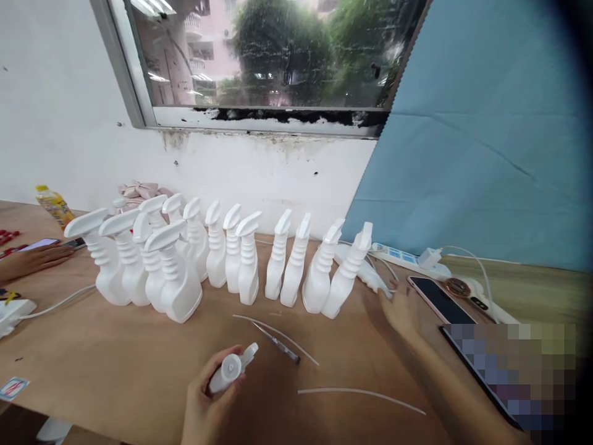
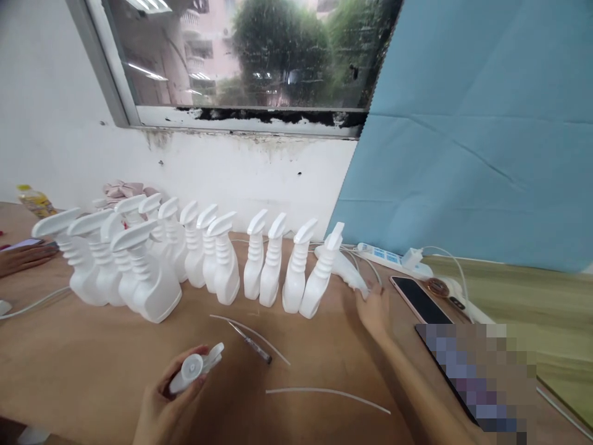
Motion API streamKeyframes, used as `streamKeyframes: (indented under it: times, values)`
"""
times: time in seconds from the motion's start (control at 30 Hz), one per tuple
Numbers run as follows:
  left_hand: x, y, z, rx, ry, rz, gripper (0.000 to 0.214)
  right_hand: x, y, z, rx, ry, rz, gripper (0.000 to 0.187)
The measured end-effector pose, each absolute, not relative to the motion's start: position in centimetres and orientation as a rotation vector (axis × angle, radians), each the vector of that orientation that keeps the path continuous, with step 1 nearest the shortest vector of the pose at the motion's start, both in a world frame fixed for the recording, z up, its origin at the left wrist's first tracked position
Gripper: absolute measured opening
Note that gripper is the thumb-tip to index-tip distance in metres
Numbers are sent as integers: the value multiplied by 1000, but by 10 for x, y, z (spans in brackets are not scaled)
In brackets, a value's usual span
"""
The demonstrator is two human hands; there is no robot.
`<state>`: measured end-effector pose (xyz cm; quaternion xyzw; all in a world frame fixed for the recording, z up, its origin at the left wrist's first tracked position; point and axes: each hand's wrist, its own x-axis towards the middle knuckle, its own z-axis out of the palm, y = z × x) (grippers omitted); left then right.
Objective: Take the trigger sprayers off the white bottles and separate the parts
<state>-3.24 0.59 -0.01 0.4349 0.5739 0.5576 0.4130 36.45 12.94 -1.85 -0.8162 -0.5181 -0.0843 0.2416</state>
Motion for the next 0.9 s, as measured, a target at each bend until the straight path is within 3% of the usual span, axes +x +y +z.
streamKeyframes:
  times: [0.13, 0.27, 0.33, 0.53, 0.73, 0.9]
  values:
    - [-32, 12, -1, 1125, 1465, 1409, 37, 298, 73, -18, -2080, -1548, -100, 31]
    - [-27, 15, -2, 1143, 1428, 1384, 35, 223, 41, -18, -1724, -2102, 185, 17]
    - [-25, 15, -2, 1176, 1407, 1349, 36, 203, 41, -18, -1678, -2169, 212, 18]
    - [-31, 14, -10, 1197, 1367, 1237, 47, 194, 46, -21, -1636, -2105, 194, 10]
    - [-30, 14, -6, 1382, 1377, 1181, 33, 181, 38, -25, -1593, -2104, 301, 13]
    - [-30, 16, -2, 1559, 1315, 1206, 25, 185, 36, -17, -1515, -1884, 493, 4]
